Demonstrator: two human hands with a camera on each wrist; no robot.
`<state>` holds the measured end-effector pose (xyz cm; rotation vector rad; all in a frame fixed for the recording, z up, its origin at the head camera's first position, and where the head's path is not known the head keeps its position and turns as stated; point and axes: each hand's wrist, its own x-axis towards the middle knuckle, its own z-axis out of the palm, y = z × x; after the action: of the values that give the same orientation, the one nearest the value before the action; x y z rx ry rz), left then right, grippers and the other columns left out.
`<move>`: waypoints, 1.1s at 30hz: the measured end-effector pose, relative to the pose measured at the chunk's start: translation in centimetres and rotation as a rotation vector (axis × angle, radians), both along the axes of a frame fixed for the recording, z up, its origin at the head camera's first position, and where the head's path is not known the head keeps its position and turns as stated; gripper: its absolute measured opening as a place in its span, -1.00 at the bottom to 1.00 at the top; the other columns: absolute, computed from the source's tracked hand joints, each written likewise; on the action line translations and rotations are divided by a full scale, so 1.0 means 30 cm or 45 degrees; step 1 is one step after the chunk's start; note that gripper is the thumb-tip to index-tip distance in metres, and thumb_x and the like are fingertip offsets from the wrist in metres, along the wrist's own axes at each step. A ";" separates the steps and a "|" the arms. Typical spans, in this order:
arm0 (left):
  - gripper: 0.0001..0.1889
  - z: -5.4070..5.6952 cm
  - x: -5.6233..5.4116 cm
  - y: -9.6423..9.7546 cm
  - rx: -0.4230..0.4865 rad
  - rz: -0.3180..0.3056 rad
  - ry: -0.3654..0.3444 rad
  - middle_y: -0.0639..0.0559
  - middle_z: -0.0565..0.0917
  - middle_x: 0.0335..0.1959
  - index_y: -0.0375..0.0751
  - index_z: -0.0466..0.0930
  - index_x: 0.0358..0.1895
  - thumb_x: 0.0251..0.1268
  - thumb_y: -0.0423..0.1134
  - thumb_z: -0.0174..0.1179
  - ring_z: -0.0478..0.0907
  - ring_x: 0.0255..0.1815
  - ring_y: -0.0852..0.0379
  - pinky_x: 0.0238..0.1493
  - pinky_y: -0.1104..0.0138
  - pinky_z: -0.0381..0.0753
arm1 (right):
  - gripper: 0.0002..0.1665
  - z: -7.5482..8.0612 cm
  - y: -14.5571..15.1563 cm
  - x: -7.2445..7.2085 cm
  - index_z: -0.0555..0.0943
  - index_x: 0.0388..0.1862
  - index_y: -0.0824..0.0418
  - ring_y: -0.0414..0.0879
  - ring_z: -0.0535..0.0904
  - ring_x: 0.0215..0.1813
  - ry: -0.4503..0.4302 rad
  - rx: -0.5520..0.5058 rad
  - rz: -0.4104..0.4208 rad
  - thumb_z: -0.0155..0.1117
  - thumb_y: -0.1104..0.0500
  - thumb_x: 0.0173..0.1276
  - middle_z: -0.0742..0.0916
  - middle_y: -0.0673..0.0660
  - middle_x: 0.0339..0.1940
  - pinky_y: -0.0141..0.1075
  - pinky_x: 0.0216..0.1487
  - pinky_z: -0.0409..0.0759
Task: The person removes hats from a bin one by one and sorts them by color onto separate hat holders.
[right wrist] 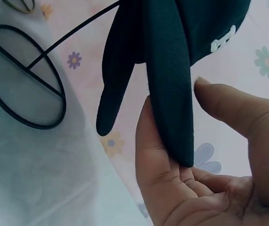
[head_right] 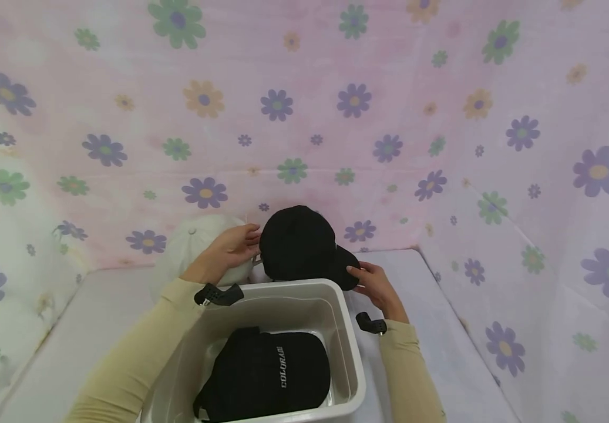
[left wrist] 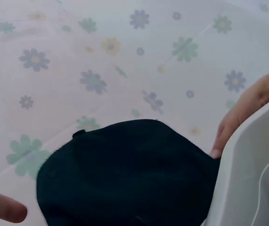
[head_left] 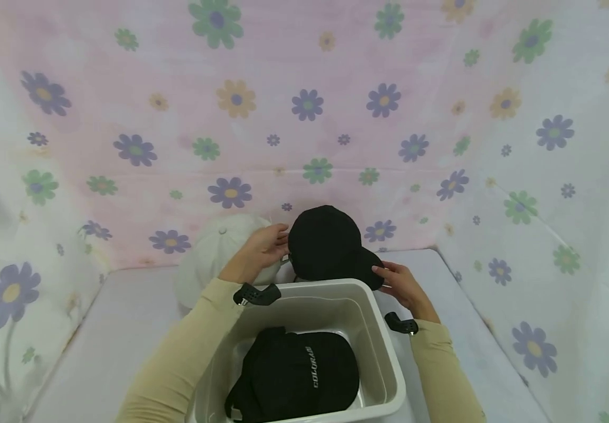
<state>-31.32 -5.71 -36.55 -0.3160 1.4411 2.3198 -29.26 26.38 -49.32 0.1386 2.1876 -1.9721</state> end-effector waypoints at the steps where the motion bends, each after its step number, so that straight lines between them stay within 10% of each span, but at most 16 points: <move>1: -0.44 -0.003 -0.001 0.004 0.060 0.010 -0.010 -0.27 0.19 0.51 -0.42 -0.01 0.58 0.67 -0.29 -0.17 0.30 0.42 -0.04 0.48 0.28 0.32 | -0.22 0.001 0.000 -0.002 0.14 0.56 0.51 -0.19 0.66 -0.02 0.004 0.012 0.003 0.15 0.12 0.58 0.41 0.54 0.44 -0.38 -0.04 0.69; 6: -0.40 -0.018 -0.002 0.036 0.193 0.071 -0.060 -0.30 0.33 0.40 -0.48 -0.02 0.54 0.67 -0.19 -0.15 0.34 0.43 -0.06 0.51 0.24 0.30 | -0.20 0.014 0.006 -0.012 0.16 0.56 0.50 0.01 0.61 0.20 0.030 0.045 -0.047 0.20 0.12 0.55 0.40 0.53 0.46 -0.37 0.01 0.68; 12: -0.72 -0.036 0.000 0.053 0.039 0.000 0.040 0.03 0.58 -0.31 -0.23 0.42 0.09 0.62 -0.08 0.00 0.52 -0.33 0.15 -0.07 0.31 0.49 | -0.21 0.043 0.010 -0.021 0.16 0.57 0.47 0.13 0.53 0.33 0.086 0.021 -0.133 0.21 0.16 0.55 0.38 0.50 0.48 -0.40 0.01 0.68; 20: -0.33 -0.053 0.004 0.050 -0.126 0.072 0.234 -0.30 0.42 0.44 -0.49 0.20 0.50 0.52 -0.17 0.18 0.46 0.39 -0.13 0.46 0.09 0.38 | -0.29 0.086 0.000 -0.023 0.30 0.50 0.47 -0.15 0.67 -0.01 0.100 0.143 -0.144 0.20 0.09 0.56 0.52 0.49 0.34 -0.36 -0.03 0.71; 26: -0.27 -0.063 0.000 0.050 -0.182 0.108 0.262 -0.35 0.37 0.47 -0.51 0.10 0.54 0.49 -0.23 0.21 0.39 0.47 -0.19 0.47 0.08 0.37 | -0.25 0.090 -0.016 -0.026 0.17 0.50 0.60 0.34 0.48 0.37 0.018 0.329 0.123 0.03 0.04 0.64 0.43 0.58 0.40 0.01 0.29 0.59; 33: -0.22 -0.072 0.011 0.053 -0.235 0.083 0.304 -0.35 0.34 0.49 -0.49 0.03 0.56 0.48 -0.22 0.23 0.36 0.48 -0.18 0.48 0.07 0.37 | -0.32 0.076 -0.025 -0.056 0.26 0.46 0.61 0.33 0.30 0.52 0.045 0.296 0.260 -0.09 0.05 0.69 0.42 0.53 0.44 0.13 0.51 0.29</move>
<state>-30.98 -4.12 -38.72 -0.1405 1.7904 2.3440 -30.95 25.65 -47.04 -0.0856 2.3428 -1.6234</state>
